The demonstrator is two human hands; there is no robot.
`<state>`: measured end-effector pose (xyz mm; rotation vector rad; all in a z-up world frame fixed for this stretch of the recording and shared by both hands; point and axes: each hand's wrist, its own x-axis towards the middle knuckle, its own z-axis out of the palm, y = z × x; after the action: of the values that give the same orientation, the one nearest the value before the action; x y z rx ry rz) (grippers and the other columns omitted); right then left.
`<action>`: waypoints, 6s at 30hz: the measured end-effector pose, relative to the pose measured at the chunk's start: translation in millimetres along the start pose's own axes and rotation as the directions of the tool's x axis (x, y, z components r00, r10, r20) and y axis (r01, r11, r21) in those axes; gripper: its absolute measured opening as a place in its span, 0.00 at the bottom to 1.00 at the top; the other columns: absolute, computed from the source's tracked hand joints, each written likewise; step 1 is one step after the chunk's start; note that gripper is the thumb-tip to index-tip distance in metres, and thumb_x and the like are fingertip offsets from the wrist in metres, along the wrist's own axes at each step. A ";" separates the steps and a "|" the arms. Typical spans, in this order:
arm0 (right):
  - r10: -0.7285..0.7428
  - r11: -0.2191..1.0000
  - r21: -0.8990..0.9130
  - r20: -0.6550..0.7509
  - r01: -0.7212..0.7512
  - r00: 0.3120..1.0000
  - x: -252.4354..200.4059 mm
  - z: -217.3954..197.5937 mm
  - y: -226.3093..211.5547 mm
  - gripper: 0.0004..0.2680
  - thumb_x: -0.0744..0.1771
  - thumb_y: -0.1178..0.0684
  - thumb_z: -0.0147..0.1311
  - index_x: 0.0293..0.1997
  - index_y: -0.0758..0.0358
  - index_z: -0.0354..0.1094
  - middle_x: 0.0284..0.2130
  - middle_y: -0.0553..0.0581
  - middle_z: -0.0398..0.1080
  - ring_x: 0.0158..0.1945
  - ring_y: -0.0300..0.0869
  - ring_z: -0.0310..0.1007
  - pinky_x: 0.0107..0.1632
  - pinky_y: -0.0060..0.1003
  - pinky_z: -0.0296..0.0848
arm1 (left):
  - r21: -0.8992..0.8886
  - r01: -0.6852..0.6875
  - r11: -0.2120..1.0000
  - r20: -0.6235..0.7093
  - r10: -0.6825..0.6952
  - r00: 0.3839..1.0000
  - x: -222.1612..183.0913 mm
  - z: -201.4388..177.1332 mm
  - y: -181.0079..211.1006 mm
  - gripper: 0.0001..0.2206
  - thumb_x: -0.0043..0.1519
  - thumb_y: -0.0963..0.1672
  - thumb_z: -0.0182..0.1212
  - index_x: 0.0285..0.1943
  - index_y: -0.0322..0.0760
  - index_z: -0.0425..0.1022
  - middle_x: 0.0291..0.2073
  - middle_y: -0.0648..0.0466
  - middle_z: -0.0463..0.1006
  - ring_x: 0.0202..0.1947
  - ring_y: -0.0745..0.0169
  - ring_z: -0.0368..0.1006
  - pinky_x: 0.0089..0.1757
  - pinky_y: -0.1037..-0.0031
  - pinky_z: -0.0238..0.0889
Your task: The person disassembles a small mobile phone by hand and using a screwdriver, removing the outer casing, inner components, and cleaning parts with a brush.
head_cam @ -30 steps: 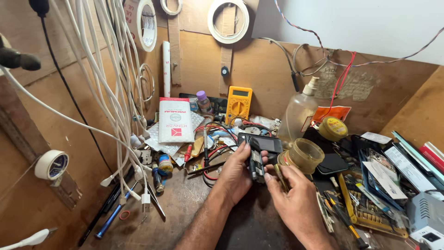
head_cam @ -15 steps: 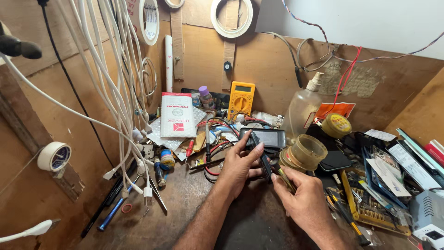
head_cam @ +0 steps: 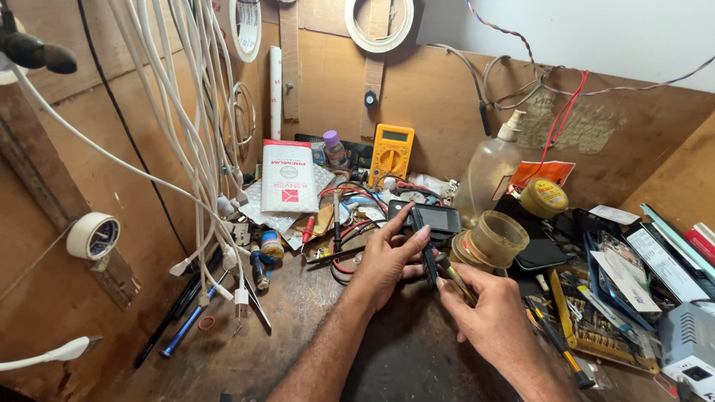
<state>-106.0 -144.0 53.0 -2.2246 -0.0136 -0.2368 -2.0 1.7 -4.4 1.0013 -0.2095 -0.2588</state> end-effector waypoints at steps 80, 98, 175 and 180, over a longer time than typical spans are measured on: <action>-0.027 0.997 -0.075 0.096 0.035 0.995 83.7 -1.8 -29.9 0.15 0.62 0.54 0.56 0.52 0.66 0.75 0.20 0.59 0.77 0.12 0.41 0.70 0.15 0.38 0.69 | 0.042 0.026 0.999 0.035 -0.027 0.999 -6.8 -4.2 6.3 0.45 0.51 0.39 0.71 0.80 0.42 0.52 0.44 0.50 0.78 0.41 0.67 0.76 0.37 0.75 0.75; -0.061 0.992 -0.099 0.162 0.078 0.985 96.2 -3.8 -38.1 0.10 0.64 0.55 0.52 0.44 0.70 0.76 0.20 0.61 0.77 0.14 0.45 0.74 0.15 0.39 0.73 | 0.085 -0.033 0.996 0.074 0.027 0.997 -9.1 -3.8 6.9 0.43 0.50 0.40 0.74 0.78 0.45 0.61 0.39 0.54 0.76 0.34 0.71 0.74 0.31 0.81 0.72; -0.495 0.845 -0.422 -0.382 0.329 0.780 -8.3 28.4 33.7 0.07 0.65 0.54 0.59 0.44 0.61 0.78 0.39 0.58 0.78 0.47 0.50 0.74 0.52 0.43 0.71 | -0.036 -0.077 0.996 0.036 0.078 0.996 -7.4 1.2 -3.2 0.47 0.55 0.41 0.70 0.82 0.42 0.43 0.48 0.52 0.78 0.42 0.66 0.77 0.36 0.73 0.77; -0.503 0.855 -0.352 -0.384 0.381 0.774 -8.0 27.1 33.8 0.07 0.66 0.56 0.58 0.44 0.64 0.77 0.38 0.59 0.79 0.46 0.49 0.77 0.51 0.41 0.73 | 0.011 -0.037 0.999 0.022 0.036 0.999 -9.3 1.8 1.9 0.46 0.55 0.42 0.71 0.82 0.41 0.44 0.50 0.50 0.77 0.42 0.63 0.77 0.34 0.73 0.76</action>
<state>-106.2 -143.1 9.0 -2.3332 -0.2717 -1.0933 -11.0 4.1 -2.4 1.0055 -0.2492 -0.2356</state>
